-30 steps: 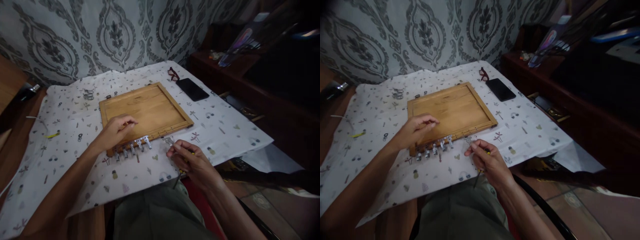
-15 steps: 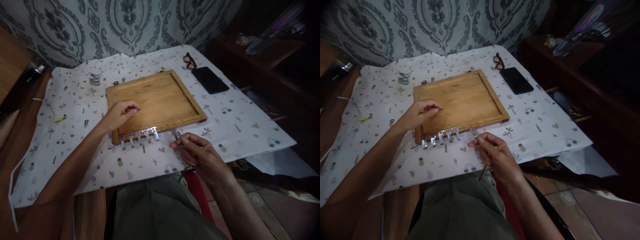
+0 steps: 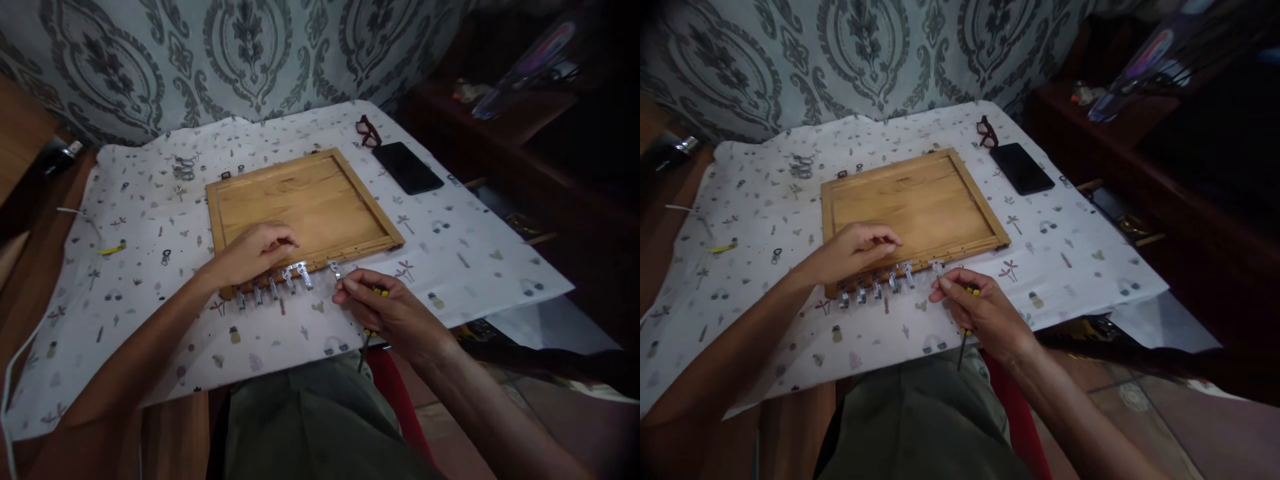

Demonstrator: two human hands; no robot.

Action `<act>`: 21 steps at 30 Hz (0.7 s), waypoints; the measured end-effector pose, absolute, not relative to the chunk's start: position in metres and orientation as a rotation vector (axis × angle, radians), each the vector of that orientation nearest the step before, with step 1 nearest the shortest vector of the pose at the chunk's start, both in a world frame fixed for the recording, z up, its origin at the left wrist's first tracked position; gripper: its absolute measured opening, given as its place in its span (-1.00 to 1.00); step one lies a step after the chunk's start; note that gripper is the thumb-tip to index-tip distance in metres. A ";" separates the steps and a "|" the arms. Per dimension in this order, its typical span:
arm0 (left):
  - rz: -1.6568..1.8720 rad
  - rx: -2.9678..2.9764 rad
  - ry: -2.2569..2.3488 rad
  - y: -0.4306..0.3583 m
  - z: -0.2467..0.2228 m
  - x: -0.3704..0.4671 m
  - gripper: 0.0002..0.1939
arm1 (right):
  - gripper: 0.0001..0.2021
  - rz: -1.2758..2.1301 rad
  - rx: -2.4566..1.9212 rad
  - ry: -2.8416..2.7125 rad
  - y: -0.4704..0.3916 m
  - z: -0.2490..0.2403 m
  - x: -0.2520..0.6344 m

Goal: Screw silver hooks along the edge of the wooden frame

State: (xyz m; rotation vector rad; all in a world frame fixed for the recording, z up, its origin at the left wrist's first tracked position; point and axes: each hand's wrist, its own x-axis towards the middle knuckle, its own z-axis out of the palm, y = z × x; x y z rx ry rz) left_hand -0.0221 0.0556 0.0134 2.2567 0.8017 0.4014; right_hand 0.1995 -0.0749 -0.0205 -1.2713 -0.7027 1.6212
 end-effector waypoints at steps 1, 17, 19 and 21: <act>0.377 2.283 0.780 0.057 0.012 -0.019 -0.75 | -0.57 1.638 -1.264 -0.699 -0.073 -0.021 0.200; 0.203 2.305 0.690 0.070 -0.003 0.006 -0.85 | -0.61 1.840 -1.193 -0.764 -0.051 -0.026 0.199; 0.186 2.294 0.679 0.071 -0.005 0.006 -0.84 | -0.61 1.841 -1.189 -0.773 -0.050 -0.027 0.199; 0.177 2.284 0.673 0.071 -0.006 0.006 -0.84 | -0.61 1.843 -1.187 -0.780 -0.050 -0.028 0.200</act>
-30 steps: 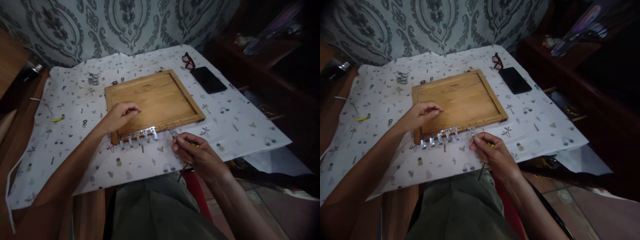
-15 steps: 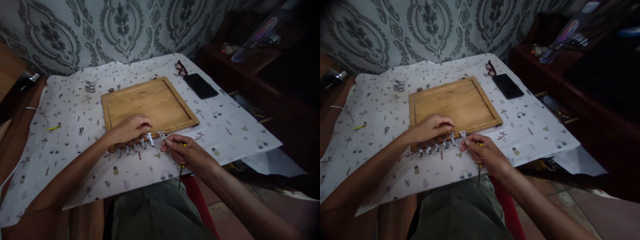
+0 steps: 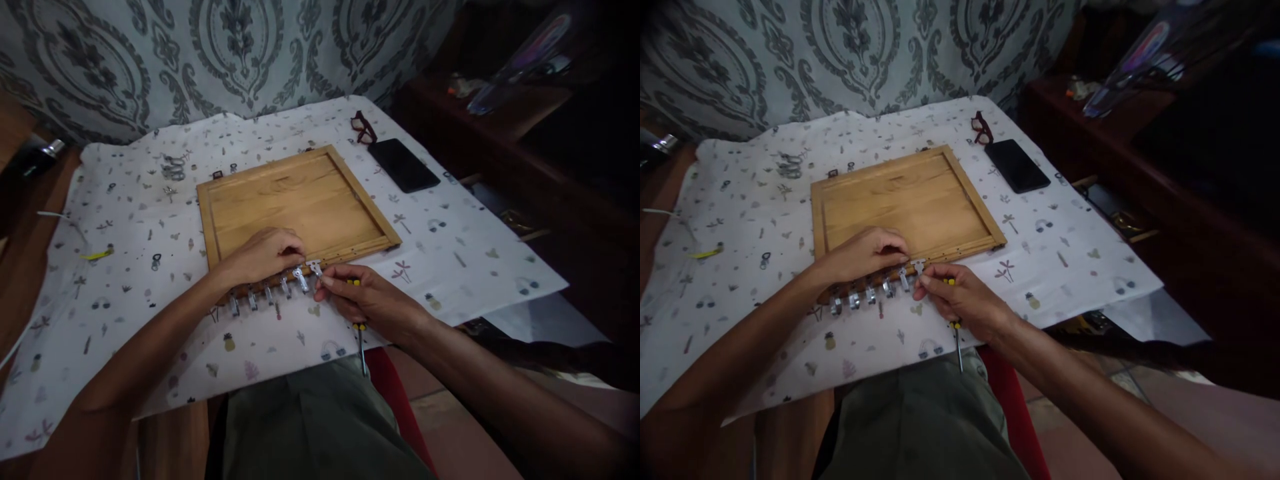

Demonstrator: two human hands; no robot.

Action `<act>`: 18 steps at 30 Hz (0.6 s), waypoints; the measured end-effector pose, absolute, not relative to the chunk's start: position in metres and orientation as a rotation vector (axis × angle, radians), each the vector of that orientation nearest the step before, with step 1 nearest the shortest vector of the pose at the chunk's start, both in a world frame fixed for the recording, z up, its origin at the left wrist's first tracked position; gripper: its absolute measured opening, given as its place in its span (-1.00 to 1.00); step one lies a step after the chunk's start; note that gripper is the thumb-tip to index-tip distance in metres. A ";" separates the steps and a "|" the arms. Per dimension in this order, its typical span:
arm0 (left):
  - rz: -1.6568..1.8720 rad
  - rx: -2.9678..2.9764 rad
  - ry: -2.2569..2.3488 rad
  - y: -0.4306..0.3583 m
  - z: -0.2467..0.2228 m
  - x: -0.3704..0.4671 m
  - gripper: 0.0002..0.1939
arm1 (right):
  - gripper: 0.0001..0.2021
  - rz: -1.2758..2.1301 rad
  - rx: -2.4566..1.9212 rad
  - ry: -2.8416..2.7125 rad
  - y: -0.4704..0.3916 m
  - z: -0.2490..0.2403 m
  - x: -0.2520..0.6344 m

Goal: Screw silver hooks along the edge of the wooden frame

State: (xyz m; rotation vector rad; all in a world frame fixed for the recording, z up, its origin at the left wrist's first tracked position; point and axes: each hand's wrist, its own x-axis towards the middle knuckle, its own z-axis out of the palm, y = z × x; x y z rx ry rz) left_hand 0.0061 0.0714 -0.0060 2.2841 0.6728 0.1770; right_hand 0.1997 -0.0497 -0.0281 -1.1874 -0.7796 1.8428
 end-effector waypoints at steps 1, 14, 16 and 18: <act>0.176 2.280 0.672 0.071 -0.007 0.006 -0.84 | -0.61 1.844 -1.187 -0.783 -0.049 -0.028 0.200; 0.212 2.251 0.701 0.072 -0.014 0.006 -0.85 | -0.65 1.886 -1.178 -0.835 -0.048 -0.029 0.201; 0.213 2.243 0.702 0.073 -0.015 0.006 -0.86 | -0.66 1.889 -1.180 -0.840 -0.047 -0.029 0.201; 0.212 2.238 0.710 0.073 -0.015 0.005 -0.86 | -0.66 1.889 -1.181 -0.846 -0.047 -0.029 0.201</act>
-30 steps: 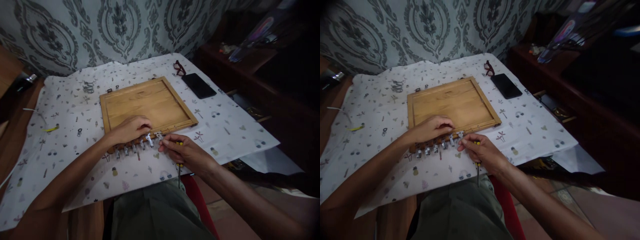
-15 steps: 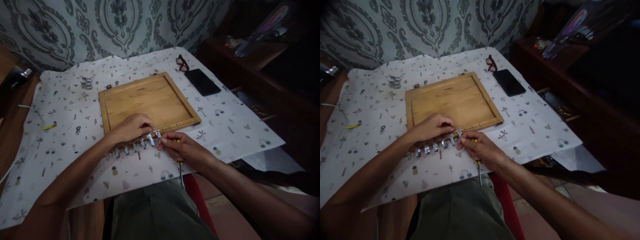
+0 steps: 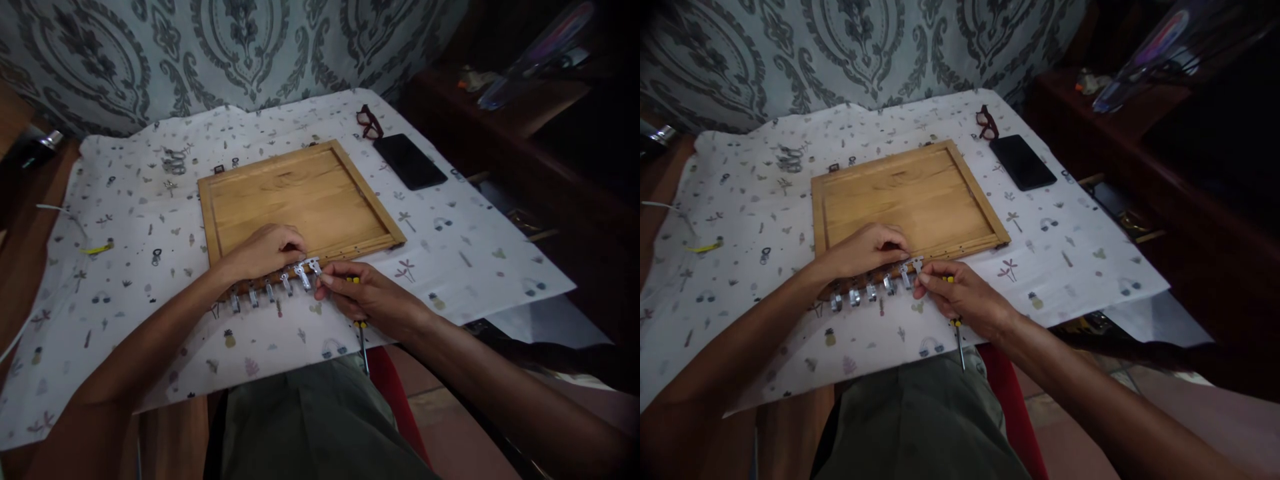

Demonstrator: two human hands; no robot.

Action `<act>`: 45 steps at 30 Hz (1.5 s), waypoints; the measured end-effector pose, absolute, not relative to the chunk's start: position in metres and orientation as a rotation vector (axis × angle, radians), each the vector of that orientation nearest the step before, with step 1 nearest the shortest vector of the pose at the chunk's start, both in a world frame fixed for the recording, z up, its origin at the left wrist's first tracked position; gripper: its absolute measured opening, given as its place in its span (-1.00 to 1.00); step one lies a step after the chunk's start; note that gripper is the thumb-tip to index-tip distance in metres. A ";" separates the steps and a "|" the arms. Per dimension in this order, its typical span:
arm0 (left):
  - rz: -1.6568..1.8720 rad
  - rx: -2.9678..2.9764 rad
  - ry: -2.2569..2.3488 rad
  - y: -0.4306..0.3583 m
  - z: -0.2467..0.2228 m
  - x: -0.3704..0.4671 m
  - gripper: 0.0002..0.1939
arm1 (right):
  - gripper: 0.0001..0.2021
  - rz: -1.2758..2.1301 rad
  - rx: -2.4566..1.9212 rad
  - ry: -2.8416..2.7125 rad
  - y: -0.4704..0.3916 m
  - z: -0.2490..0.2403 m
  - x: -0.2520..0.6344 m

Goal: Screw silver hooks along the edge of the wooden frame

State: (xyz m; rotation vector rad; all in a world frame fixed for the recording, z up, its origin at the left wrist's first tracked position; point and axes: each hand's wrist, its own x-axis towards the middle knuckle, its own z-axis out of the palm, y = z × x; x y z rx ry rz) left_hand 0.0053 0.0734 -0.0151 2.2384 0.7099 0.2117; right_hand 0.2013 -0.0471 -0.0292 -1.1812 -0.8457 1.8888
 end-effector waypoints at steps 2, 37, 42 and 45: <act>0.213 2.237 0.719 0.074 -0.015 0.005 -0.86 | -0.66 1.889 -1.181 -0.848 -0.047 -0.029 0.201; 0.222 2.179 0.821 0.069 -0.014 0.013 -0.77 | -0.45 1.884 -1.311 -0.781 -0.049 -0.027 0.206; 0.206 2.166 0.837 0.067 -0.011 0.014 -0.76 | -0.45 1.806 -1.398 -0.834 -0.053 -0.021 0.208; 0.203 2.161 0.833 0.067 -0.011 0.014 -0.78 | -0.50 1.753 -1.438 -0.920 -0.054 -0.019 0.207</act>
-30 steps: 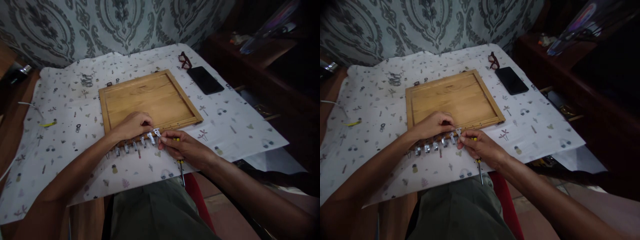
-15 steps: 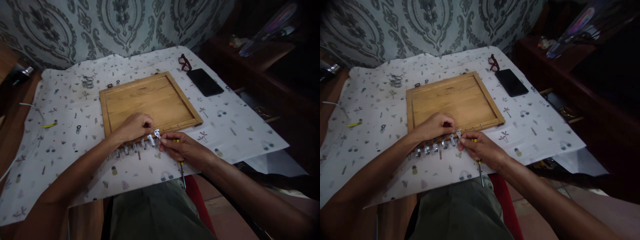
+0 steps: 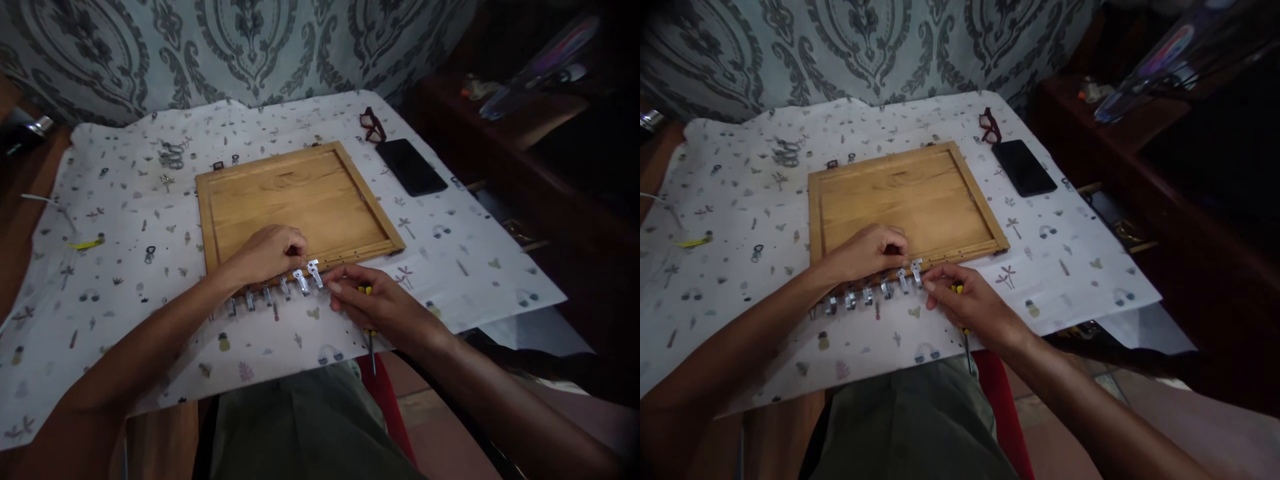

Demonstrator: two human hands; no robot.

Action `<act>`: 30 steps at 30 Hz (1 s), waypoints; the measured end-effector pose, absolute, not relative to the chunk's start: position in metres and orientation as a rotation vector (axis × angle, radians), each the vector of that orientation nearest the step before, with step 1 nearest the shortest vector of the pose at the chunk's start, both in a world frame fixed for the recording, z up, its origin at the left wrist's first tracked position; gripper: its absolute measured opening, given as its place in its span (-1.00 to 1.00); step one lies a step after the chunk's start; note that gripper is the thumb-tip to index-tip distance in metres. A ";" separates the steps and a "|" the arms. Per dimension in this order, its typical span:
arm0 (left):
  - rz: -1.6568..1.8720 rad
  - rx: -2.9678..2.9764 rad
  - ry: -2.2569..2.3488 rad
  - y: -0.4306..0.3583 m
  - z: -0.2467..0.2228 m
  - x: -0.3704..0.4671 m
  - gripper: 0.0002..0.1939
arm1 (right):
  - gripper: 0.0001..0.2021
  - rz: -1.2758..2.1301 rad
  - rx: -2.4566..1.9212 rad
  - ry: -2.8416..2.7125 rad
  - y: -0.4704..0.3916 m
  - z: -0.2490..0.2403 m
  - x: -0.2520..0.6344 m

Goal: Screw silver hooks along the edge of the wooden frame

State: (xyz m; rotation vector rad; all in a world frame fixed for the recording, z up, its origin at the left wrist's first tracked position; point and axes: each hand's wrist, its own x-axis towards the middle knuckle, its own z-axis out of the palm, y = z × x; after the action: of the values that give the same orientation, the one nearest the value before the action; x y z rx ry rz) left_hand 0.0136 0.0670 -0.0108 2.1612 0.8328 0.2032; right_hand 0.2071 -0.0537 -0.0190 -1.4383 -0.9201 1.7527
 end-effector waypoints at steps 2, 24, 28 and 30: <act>0.197 2.163 0.834 0.067 -0.010 0.014 -0.78 | -0.53 1.734 -1.454 -0.980 -0.054 -0.019 0.205; 0.231 2.128 0.841 0.062 -0.008 0.015 -0.75 | -0.73 1.577 -1.498 -1.302 -0.049 -0.023 0.207; 0.228 2.136 0.831 0.061 -0.008 0.015 -0.75 | -0.76 1.505 -1.482 -1.359 -0.050 -0.022 0.205; 0.224 2.131 0.838 0.061 -0.008 0.016 -0.75 | -0.76 1.465 -1.493 -1.372 -0.051 -0.023 0.204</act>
State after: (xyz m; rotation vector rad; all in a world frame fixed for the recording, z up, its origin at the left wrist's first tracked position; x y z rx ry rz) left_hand 0.0156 0.0612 -0.0080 2.1310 0.8380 0.2237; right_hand 0.2039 -0.0512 -0.0230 -1.4930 -1.3717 1.4654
